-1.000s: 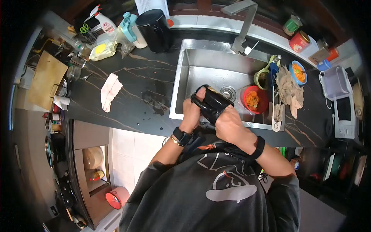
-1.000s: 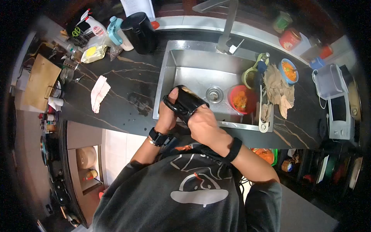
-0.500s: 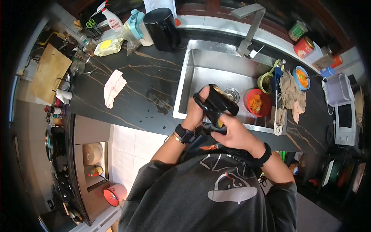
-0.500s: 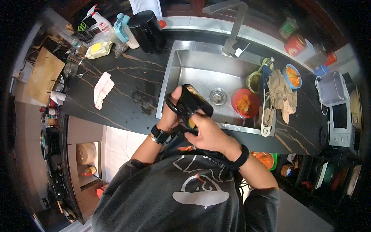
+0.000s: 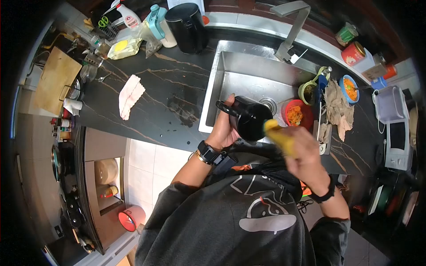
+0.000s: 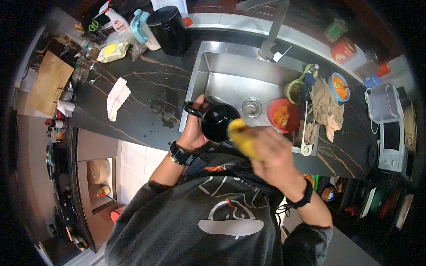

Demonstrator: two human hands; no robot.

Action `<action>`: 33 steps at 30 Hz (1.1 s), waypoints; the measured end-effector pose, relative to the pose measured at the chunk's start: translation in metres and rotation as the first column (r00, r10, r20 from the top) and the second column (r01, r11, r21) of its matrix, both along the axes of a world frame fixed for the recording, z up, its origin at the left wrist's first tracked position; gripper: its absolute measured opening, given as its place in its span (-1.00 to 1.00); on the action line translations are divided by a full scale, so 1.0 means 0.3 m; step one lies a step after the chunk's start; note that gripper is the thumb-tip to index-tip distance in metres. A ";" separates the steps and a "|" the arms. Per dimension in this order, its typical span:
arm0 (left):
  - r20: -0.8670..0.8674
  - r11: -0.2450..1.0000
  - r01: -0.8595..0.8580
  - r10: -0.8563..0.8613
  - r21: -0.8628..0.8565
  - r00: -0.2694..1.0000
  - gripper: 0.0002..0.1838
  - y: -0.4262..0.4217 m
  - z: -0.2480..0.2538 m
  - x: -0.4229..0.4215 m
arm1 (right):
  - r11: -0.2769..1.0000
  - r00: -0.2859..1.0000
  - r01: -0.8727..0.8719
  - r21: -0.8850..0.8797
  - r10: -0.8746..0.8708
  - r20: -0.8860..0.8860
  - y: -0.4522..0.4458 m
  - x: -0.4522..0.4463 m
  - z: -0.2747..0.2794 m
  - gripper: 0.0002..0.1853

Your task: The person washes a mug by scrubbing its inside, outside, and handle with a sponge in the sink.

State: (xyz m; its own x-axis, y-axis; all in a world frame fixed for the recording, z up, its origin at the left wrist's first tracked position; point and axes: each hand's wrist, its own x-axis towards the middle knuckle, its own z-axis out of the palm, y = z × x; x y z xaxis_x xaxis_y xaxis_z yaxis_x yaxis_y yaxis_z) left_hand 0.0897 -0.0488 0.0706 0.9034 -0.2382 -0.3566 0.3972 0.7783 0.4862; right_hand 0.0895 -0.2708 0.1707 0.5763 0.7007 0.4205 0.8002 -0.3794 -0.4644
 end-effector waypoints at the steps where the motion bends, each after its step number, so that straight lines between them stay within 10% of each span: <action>1: -0.008 1.000 -0.009 0.009 -0.002 1.000 -0.30 0.001 -0.002 -0.007 | 0.977 0.989 0.137 0.162 -0.125 -0.083 0.003 -0.010 0.021 -0.76; 3: 0.029 0.966 0.104 -0.100 -0.238 0.995 -0.21 -0.001 0.003 -0.017 | 0.849 0.850 0.442 0.290 -0.293 -0.438 -0.036 -0.024 0.031 -0.79; 7: 0.027 0.843 0.159 -0.170 -0.514 0.985 -0.23 -0.015 -0.015 -0.037 | 0.502 0.738 0.558 0.661 0.066 -0.672 -0.098 0.007 -0.032 -0.68; 11: 0.105 0.720 0.209 -0.187 -0.661 0.977 -0.23 -0.019 -0.053 -0.050 | 0.397 0.642 0.642 0.656 0.188 -0.743 -0.087 -0.014 -0.027 -0.64; 25: 0.132 0.613 0.227 -0.196 -0.757 0.972 -0.22 -0.040 -0.041 -0.070 | 0.378 0.662 0.633 0.676 0.188 -0.725 -0.007 -0.061 -0.009 -0.47; 31: 0.110 0.694 0.214 -0.191 -0.687 0.975 -0.22 -0.049 -0.014 -0.070 | 0.754 0.962 0.263 0.602 -0.252 -0.104 -0.001 -0.088 0.033 -0.72; 33: 0.117 0.756 0.211 -0.177 -0.619 0.977 -0.22 -0.054 0.021 -0.074 | 0.760 0.988 0.138 0.635 -0.064 -0.138 0.020 -0.104 0.046 -0.75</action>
